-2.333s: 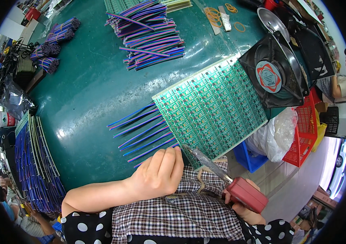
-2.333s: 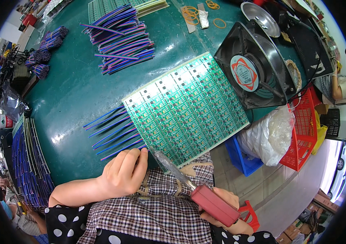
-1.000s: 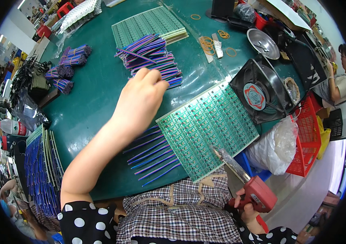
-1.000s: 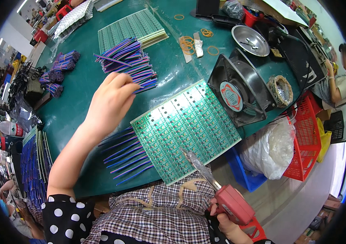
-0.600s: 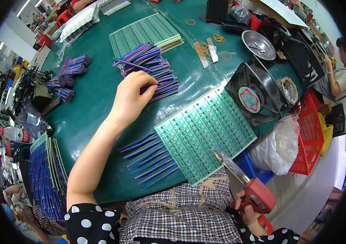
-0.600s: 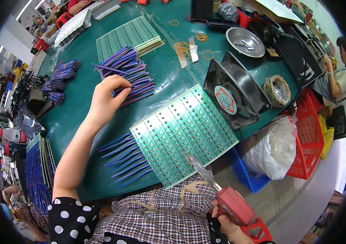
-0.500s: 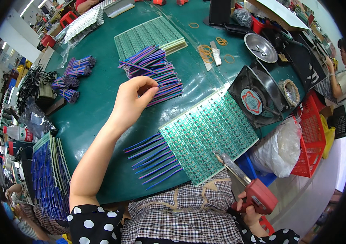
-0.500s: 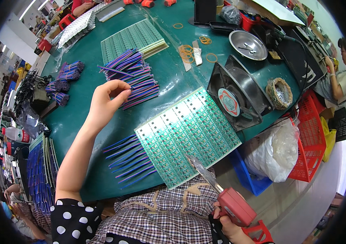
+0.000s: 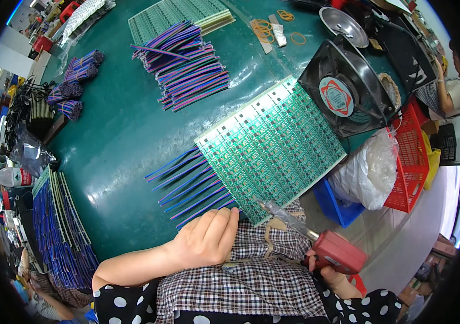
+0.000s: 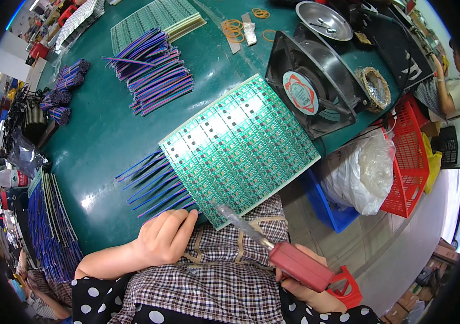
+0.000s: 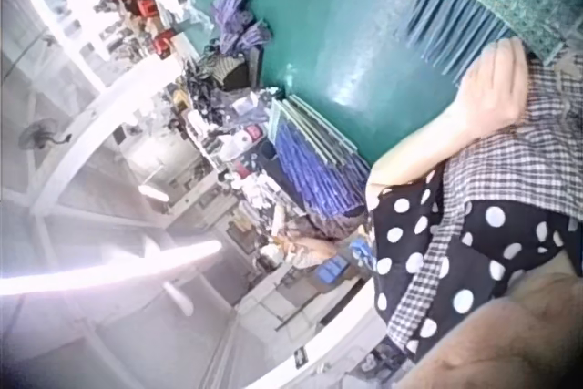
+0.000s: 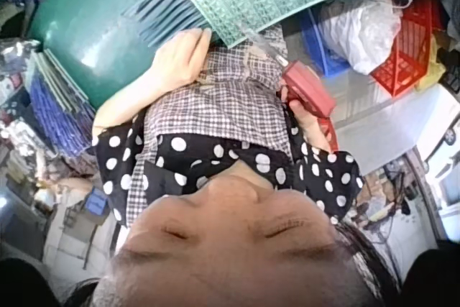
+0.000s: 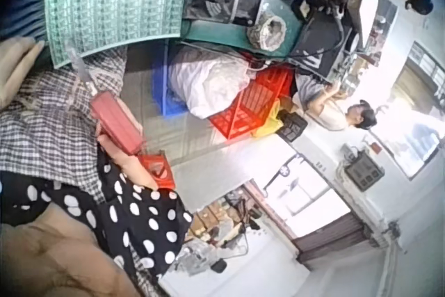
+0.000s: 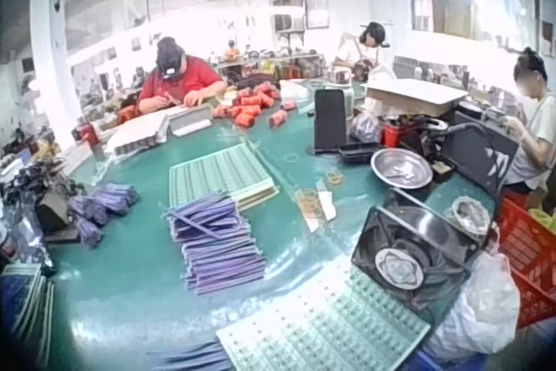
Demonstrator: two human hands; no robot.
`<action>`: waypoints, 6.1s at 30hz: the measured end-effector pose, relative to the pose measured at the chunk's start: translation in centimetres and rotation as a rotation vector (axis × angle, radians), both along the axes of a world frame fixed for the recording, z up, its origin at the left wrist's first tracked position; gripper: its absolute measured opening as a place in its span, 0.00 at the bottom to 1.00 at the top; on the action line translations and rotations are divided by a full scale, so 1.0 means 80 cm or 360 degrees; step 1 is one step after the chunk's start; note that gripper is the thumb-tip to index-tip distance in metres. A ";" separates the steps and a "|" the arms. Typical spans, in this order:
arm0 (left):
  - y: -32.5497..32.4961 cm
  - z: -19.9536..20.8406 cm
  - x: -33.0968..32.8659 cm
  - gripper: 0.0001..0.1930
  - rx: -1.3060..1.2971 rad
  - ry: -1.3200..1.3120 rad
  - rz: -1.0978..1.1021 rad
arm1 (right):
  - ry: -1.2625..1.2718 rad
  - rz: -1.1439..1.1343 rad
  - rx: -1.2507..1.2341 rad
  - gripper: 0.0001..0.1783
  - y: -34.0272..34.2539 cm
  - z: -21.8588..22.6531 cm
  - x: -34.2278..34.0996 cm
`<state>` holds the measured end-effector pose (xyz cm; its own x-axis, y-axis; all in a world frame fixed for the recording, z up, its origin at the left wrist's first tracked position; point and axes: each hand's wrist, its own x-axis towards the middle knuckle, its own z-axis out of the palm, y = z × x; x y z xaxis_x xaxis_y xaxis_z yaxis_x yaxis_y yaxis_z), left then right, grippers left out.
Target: The person attaches ribbon cables to a circuit board and solders them in place using a soldering iron.
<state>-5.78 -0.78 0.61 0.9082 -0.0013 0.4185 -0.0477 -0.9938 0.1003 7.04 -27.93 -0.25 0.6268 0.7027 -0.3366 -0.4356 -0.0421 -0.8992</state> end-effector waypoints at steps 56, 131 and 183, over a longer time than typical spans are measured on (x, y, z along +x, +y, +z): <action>-0.003 -0.008 0.000 0.13 0.0521 0.0014 -0.0031 | -0.0818 0.0443 -0.0427 0.40 -0.037 -0.018 0.010; -0.016 -0.012 0.000 0.10 0.0197 -0.0054 0.0061 | -0.0507 0.0254 -0.0253 0.42 -0.036 -0.023 0.000; -0.012 -0.004 0.006 0.13 0.0535 0.0066 -0.0102 | -0.0767 0.0534 -0.0322 0.40 -0.032 -0.019 0.016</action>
